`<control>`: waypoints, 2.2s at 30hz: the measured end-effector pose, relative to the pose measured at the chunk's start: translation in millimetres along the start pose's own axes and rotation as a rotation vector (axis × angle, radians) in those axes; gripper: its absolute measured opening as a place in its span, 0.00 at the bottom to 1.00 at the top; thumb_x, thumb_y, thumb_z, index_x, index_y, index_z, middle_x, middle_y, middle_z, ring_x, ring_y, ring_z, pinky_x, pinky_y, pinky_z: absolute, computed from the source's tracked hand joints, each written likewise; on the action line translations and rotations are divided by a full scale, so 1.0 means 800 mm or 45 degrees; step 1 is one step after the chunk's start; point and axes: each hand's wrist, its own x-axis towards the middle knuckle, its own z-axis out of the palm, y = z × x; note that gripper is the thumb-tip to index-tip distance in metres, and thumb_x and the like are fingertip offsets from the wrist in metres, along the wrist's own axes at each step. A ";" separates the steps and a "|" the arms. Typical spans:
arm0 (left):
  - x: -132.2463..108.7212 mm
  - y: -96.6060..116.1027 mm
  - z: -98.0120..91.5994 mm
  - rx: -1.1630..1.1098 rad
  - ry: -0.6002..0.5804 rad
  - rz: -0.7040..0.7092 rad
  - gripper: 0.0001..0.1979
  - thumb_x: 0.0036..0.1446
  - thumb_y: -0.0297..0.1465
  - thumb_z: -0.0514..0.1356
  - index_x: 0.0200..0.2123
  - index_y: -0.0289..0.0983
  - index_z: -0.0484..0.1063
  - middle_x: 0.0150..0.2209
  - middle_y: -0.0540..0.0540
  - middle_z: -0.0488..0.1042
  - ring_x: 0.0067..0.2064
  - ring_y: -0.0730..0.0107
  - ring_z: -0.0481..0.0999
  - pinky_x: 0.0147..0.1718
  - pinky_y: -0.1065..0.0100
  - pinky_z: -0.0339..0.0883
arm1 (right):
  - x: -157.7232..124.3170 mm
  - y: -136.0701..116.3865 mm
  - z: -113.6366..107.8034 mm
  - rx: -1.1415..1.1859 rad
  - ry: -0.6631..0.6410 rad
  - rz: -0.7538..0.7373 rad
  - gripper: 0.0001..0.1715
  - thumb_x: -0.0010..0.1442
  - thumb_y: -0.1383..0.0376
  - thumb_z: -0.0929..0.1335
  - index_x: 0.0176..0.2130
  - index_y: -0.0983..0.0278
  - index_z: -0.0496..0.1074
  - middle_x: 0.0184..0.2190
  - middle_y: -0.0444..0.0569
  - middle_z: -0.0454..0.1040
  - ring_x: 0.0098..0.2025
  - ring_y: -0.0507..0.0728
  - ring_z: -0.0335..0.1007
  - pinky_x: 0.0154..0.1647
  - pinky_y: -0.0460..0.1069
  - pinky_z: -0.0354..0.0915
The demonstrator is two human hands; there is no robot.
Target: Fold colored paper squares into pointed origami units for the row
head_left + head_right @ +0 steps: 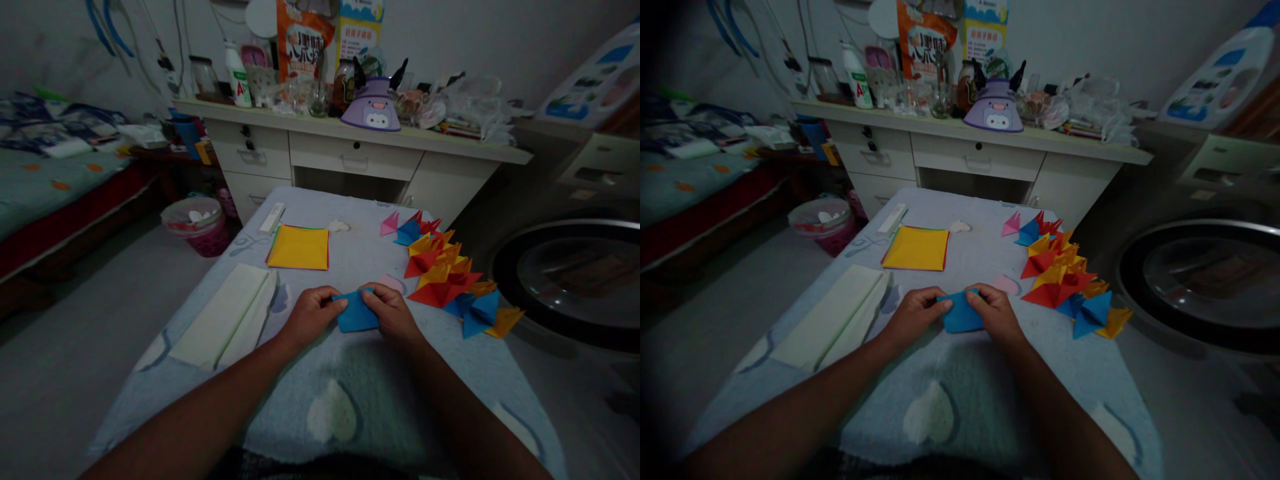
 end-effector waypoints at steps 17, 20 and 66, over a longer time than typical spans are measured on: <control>0.005 -0.003 0.003 -0.337 -0.010 -0.157 0.15 0.44 0.36 0.69 0.31 0.30 0.75 0.28 0.46 0.76 0.29 0.72 0.71 0.32 0.70 0.64 | 0.004 0.012 0.002 -0.037 -0.009 0.005 0.18 0.48 0.58 0.75 0.35 0.64 0.71 0.20 0.39 0.69 0.19 0.48 0.61 0.20 0.43 0.59; 0.005 -0.002 0.003 -0.369 0.039 -0.118 0.13 0.45 0.35 0.69 0.29 0.31 0.74 0.26 0.48 0.74 0.26 0.75 0.69 0.28 0.71 0.62 | 0.004 0.013 0.007 0.007 -0.054 -0.006 0.18 0.47 0.57 0.75 0.34 0.64 0.70 0.20 0.39 0.70 0.18 0.47 0.60 0.19 0.43 0.59; -0.009 0.009 -0.009 0.597 0.168 0.634 0.18 0.56 0.23 0.57 0.49 0.41 0.62 0.45 0.45 0.66 0.44 0.67 0.69 0.35 0.71 0.64 | 0.001 0.012 -0.004 0.096 0.024 -0.109 0.14 0.52 0.57 0.74 0.34 0.64 0.73 0.22 0.43 0.76 0.22 0.52 0.71 0.26 0.47 0.68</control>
